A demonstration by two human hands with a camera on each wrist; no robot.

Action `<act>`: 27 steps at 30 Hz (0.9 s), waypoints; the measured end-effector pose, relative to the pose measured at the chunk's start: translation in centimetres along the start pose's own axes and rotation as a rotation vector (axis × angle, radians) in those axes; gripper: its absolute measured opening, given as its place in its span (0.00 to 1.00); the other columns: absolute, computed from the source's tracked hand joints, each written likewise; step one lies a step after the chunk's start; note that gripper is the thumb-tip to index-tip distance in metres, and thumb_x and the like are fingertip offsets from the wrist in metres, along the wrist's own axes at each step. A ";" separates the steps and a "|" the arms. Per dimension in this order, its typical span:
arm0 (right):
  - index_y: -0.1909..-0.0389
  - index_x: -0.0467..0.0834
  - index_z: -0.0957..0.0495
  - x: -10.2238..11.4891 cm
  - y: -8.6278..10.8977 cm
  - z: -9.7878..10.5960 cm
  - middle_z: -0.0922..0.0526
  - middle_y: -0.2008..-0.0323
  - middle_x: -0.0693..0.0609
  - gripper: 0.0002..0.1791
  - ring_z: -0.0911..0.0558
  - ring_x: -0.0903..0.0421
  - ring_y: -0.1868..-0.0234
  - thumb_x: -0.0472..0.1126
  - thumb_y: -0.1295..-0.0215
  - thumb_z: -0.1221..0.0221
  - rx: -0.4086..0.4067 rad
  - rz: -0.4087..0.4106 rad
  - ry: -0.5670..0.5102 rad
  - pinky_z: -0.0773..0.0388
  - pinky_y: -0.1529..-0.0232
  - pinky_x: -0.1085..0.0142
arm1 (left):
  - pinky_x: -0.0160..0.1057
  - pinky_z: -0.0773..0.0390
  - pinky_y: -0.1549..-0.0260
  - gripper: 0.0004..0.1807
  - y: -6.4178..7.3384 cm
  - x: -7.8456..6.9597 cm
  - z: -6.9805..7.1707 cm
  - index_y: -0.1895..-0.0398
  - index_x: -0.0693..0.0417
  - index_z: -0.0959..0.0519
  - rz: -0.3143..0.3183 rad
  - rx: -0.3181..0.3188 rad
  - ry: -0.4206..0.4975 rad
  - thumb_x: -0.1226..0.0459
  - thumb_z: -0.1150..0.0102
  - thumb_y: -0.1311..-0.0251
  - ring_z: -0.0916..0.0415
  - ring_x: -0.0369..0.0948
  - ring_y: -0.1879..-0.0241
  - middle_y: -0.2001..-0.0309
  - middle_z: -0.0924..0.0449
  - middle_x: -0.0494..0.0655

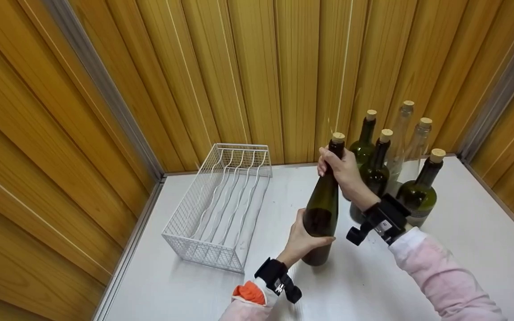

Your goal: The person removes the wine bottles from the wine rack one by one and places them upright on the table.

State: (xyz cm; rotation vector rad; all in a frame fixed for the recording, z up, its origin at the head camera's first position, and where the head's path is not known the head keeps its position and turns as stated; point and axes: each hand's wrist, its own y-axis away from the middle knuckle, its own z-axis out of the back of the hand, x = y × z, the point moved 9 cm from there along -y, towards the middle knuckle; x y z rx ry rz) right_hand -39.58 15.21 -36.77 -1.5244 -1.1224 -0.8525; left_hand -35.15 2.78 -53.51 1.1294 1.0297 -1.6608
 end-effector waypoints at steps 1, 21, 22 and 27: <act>0.72 0.45 0.28 0.0 0.0 0.0 0.26 0.84 0.58 0.14 0.25 0.63 0.81 0.33 0.23 0.47 0.002 0.002 -0.003 0.23 0.72 0.70 | 0.45 0.22 0.36 0.44 0.0 0.0 -0.1 0.33 0.55 0.30 0.003 0.007 0.003 0.64 0.15 0.53 0.20 0.45 0.37 0.37 0.17 0.55; 0.72 0.45 0.28 0.8 1.3 2.9 0.27 0.83 0.59 0.13 0.27 0.65 0.81 0.29 0.27 0.50 -0.007 0.113 -0.077 0.26 0.76 0.73 | 0.56 0.26 0.25 0.55 -0.6 -0.4 -1.1 0.18 0.64 0.42 0.035 0.186 0.057 0.69 0.18 0.45 0.25 0.53 0.28 0.28 0.22 0.60; 0.72 0.45 0.27 0.9 1.4 3.2 0.26 0.83 0.59 0.13 0.27 0.65 0.81 0.29 0.27 0.49 -0.011 0.120 -0.070 0.26 0.76 0.73 | 0.59 0.27 0.25 0.54 -0.6 -0.3 -1.1 0.18 0.65 0.42 0.026 0.191 0.059 0.69 0.19 0.44 0.26 0.55 0.27 0.27 0.23 0.61; 0.74 0.45 0.26 1.7 1.7 5.0 0.26 0.84 0.59 0.14 0.26 0.65 0.82 0.29 0.26 0.48 -0.036 0.157 -0.024 0.25 0.76 0.73 | 0.59 0.28 0.26 0.45 -0.3 0.6 -0.8 0.20 0.67 0.39 0.028 0.215 0.029 0.63 0.26 0.34 0.31 0.63 0.24 0.26 0.26 0.66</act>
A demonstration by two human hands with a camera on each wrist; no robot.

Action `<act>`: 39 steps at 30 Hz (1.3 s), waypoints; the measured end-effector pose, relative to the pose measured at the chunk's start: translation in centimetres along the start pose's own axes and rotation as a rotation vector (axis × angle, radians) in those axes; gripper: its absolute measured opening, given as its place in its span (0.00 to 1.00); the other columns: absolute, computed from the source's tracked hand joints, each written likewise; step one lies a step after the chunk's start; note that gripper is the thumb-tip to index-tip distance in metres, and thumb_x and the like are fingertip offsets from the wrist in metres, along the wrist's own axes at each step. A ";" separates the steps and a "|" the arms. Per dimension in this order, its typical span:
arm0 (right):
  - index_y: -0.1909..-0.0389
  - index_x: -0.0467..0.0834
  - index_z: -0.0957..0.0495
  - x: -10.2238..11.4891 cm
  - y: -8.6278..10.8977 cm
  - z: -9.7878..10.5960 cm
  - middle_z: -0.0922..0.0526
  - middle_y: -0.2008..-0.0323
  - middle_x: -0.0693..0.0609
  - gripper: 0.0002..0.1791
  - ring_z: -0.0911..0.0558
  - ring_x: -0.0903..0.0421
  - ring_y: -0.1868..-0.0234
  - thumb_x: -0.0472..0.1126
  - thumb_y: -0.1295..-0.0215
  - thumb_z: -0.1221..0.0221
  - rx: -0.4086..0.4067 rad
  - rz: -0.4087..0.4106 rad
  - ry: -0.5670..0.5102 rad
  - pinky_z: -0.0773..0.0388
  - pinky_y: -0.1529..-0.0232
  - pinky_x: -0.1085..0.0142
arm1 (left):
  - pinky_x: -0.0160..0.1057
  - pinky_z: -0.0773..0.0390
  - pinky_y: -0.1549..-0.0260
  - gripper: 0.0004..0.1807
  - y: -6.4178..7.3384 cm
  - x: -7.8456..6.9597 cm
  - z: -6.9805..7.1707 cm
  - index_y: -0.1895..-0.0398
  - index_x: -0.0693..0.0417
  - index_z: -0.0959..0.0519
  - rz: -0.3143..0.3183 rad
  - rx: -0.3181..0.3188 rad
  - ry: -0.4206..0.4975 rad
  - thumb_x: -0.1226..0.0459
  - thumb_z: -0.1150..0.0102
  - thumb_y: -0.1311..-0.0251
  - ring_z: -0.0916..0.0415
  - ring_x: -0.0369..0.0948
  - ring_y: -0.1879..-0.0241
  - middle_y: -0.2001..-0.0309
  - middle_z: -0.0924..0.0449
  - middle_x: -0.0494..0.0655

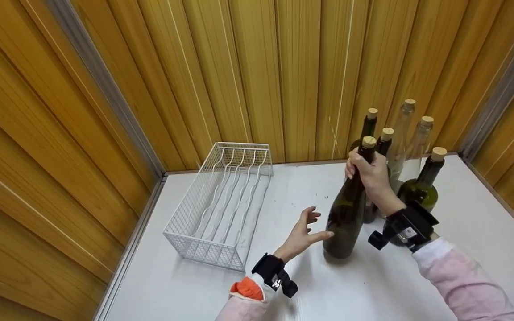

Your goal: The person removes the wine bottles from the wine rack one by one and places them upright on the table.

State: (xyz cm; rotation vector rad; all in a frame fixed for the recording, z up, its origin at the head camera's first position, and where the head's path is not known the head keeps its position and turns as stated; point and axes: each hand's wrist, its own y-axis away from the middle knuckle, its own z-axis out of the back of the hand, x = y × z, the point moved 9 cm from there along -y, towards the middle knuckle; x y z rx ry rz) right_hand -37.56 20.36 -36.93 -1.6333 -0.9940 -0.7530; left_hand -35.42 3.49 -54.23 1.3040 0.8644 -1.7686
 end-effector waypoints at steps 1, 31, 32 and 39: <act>0.74 0.45 0.26 0.1 0.0 0.4 0.26 0.84 0.60 0.15 0.26 0.66 0.82 0.30 0.26 0.48 -0.006 0.004 0.010 0.25 0.76 0.73 | 0.57 0.26 0.28 0.42 0.1 0.2 0.1 0.21 0.67 0.38 0.002 -0.002 -0.006 0.62 0.27 0.32 0.30 0.64 0.25 0.27 0.25 0.67; 0.78 0.38 0.25 0.8 0.0 7.6 0.26 0.88 0.56 0.16 0.27 0.63 0.87 0.22 0.33 0.51 -0.153 0.115 0.007 0.28 0.81 0.72 | 0.27 0.22 0.55 0.09 0.6 -0.7 1.1 0.48 0.69 0.19 -0.080 -0.066 -0.089 0.71 0.38 0.25 0.16 0.41 0.56 0.52 0.13 0.68; 0.78 0.38 0.25 0.7 0.0 7.7 0.26 0.88 0.56 0.16 0.26 0.63 0.87 0.22 0.33 0.51 -0.158 0.113 0.009 0.28 0.81 0.72 | 0.27 0.23 0.56 0.09 0.6 -0.7 1.1 0.48 0.69 0.19 -0.081 -0.068 -0.088 0.71 0.38 0.25 0.16 0.40 0.57 0.52 0.13 0.68; 0.80 0.38 0.25 0.7 -0.1 8.1 0.25 0.89 0.56 0.16 0.26 0.63 0.88 0.22 0.34 0.50 -0.177 0.127 0.053 0.28 0.81 0.72 | 0.28 0.22 0.53 0.09 0.7 -0.7 1.0 0.48 0.68 0.19 -0.093 -0.049 -0.092 0.72 0.38 0.26 0.14 0.47 0.55 0.51 0.13 0.68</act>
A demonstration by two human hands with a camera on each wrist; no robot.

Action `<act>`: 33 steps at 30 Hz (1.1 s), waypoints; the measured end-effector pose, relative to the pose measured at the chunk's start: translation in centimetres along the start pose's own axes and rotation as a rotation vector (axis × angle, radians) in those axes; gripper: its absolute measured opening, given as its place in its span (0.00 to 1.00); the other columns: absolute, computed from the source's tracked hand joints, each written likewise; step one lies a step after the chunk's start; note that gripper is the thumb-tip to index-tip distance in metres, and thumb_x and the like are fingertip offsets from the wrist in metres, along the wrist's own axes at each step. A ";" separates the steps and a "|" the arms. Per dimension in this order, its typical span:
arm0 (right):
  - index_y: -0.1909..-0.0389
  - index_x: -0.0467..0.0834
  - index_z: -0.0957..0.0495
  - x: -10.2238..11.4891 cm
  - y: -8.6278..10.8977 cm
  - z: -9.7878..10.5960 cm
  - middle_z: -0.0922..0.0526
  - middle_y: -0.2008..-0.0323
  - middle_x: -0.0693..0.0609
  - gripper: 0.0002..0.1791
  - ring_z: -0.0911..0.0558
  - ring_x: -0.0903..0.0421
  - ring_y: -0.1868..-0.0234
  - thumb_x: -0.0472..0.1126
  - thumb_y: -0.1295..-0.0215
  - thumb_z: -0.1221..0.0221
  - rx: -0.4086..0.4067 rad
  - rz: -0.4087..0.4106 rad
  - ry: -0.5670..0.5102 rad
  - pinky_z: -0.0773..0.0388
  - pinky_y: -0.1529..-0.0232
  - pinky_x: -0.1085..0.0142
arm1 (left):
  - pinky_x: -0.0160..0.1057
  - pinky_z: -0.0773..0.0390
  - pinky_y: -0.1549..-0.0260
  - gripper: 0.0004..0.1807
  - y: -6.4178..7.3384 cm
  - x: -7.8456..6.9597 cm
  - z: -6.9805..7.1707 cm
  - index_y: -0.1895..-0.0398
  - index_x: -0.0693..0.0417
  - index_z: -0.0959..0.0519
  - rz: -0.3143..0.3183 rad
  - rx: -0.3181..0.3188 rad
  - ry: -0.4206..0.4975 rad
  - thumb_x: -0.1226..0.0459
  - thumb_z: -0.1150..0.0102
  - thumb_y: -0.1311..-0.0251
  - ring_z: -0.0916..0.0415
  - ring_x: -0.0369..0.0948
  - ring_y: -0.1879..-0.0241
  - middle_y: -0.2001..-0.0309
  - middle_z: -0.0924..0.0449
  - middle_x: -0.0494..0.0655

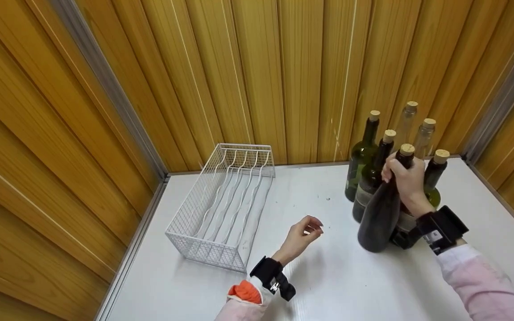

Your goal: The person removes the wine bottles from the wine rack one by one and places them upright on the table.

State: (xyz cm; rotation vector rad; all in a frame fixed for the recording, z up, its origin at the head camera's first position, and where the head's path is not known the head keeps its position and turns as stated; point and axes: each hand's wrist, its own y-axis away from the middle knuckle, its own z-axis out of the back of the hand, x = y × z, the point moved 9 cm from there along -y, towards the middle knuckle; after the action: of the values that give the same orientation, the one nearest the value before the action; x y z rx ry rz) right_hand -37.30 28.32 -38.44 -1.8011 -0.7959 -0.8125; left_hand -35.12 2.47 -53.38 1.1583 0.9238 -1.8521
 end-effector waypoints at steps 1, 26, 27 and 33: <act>0.80 0.38 0.25 0.0 0.0 0.0 0.25 0.89 0.56 0.16 0.26 0.63 0.88 0.22 0.34 0.50 0.000 0.004 0.001 0.28 0.81 0.72 | 0.29 0.22 0.53 0.09 0.0 0.0 -0.1 0.47 0.69 0.19 0.000 0.004 0.003 0.72 0.38 0.26 0.14 0.48 0.55 0.51 0.13 0.69; 0.61 0.40 0.20 0.1 -0.1 0.4 0.12 0.74 0.62 0.08 0.13 0.66 0.69 0.27 0.24 0.45 0.119 -0.062 0.192 0.17 0.61 0.76 | 0.28 0.21 0.56 0.09 -2.2 -3.1 2.7 0.47 0.69 0.20 -0.020 -0.042 -0.094 0.71 0.40 0.24 0.15 0.45 0.54 0.51 0.13 0.66; 0.57 0.41 0.20 0.1 -0.1 0.6 0.11 0.71 0.64 0.07 0.13 0.68 0.66 0.27 0.24 0.43 0.119 -0.079 0.227 0.17 0.59 0.77 | 0.28 0.21 0.56 0.09 -2.4 -3.5 3.1 0.47 0.69 0.20 -0.028 -0.055 -0.102 0.71 0.40 0.24 0.15 0.46 0.54 0.51 0.13 0.65; 0.33 0.42 0.30 1.3 -0.1 0.7 0.13 0.50 0.76 0.23 0.21 0.73 0.42 0.29 0.24 0.40 0.148 -0.069 0.385 0.29 0.34 0.75 | 0.27 0.21 0.59 0.06 -3.3 -6.9 5.4 0.50 0.68 0.20 -0.108 -0.137 -0.164 0.72 0.39 0.25 0.15 0.53 0.54 0.51 0.14 0.64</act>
State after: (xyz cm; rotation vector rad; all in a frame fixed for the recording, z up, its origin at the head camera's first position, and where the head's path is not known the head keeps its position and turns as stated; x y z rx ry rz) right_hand -36.52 29.20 -37.52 -1.4337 -0.6474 -1.0765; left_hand -37.94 0.79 -44.56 0.8757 1.0179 -1.9054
